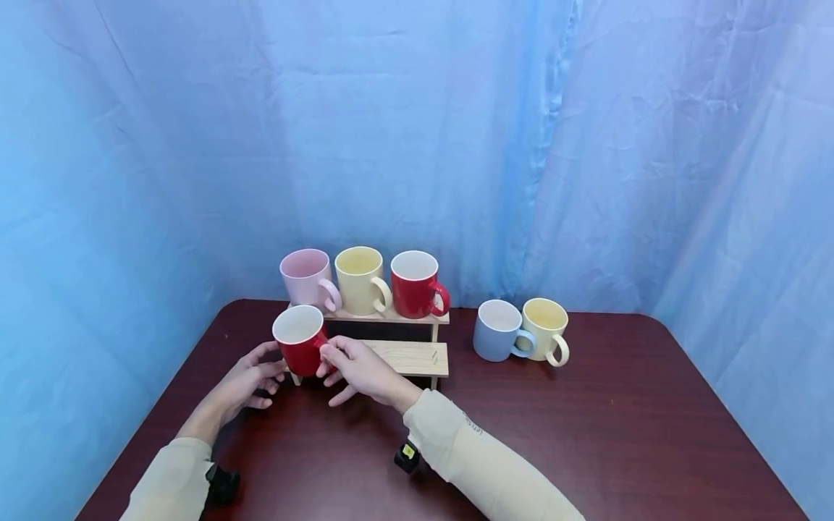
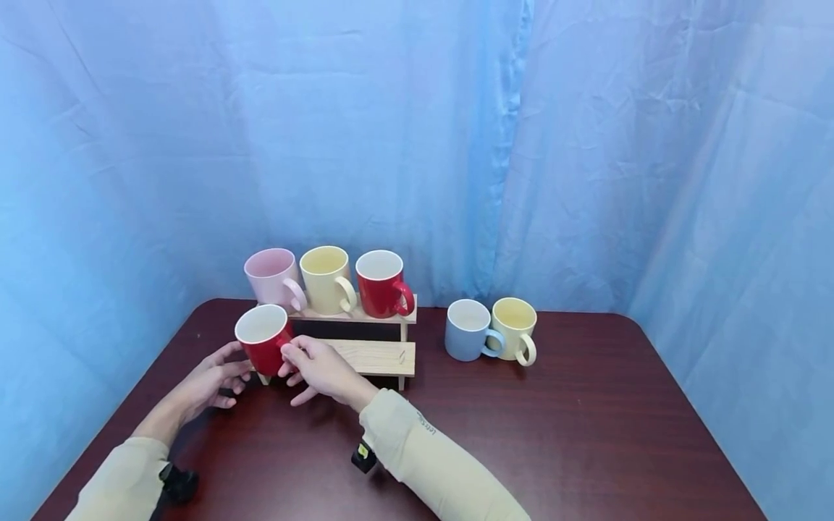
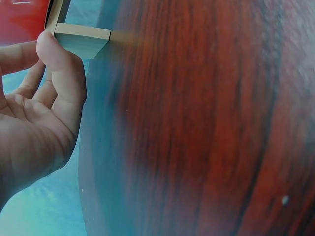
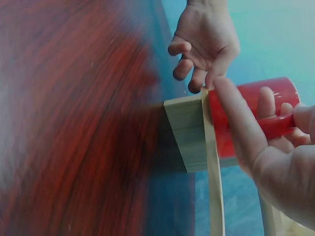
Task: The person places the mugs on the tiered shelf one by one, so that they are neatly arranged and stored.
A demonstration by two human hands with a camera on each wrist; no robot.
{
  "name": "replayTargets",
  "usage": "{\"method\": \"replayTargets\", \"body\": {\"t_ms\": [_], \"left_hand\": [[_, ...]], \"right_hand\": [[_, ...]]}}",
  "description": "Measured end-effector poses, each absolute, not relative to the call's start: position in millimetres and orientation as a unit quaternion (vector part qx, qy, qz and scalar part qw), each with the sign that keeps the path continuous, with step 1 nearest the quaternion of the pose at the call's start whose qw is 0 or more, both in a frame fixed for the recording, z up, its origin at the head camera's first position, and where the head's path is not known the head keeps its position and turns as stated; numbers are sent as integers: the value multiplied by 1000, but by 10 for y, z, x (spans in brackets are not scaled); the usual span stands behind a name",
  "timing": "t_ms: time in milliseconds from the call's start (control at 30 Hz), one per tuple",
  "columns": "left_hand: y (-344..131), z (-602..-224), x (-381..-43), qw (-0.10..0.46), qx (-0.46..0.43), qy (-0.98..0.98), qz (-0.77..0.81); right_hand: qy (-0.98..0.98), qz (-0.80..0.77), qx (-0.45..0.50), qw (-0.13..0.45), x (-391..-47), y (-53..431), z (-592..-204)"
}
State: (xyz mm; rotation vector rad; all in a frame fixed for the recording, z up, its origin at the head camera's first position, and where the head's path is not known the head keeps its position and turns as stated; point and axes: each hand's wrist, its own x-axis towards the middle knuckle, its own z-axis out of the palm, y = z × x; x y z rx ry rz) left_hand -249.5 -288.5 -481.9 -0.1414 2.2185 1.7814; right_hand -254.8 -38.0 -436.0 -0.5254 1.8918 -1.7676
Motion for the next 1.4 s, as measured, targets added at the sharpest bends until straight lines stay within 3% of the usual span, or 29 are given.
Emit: {"method": "replayTargets", "body": {"t_ms": [733,867,1100,1400], "left_hand": [[-2938,-4789,-2488,147,-50,777,610],[-2914,-4799,-2497,146,-53,777,610],[-2889,-4837,-2513,145,-51,778,610],[-2926,-4790,-2472,146,-42,779,608]], "right_hand": [[704,-625,-193,278,-2594,-369,-4276],[752,-587,-186,236,-2584,-311,-4224],[840,-470,-251,101,-2504,111,-3844],[821,-500,-264,78,-2446,1016,-3316]]}}
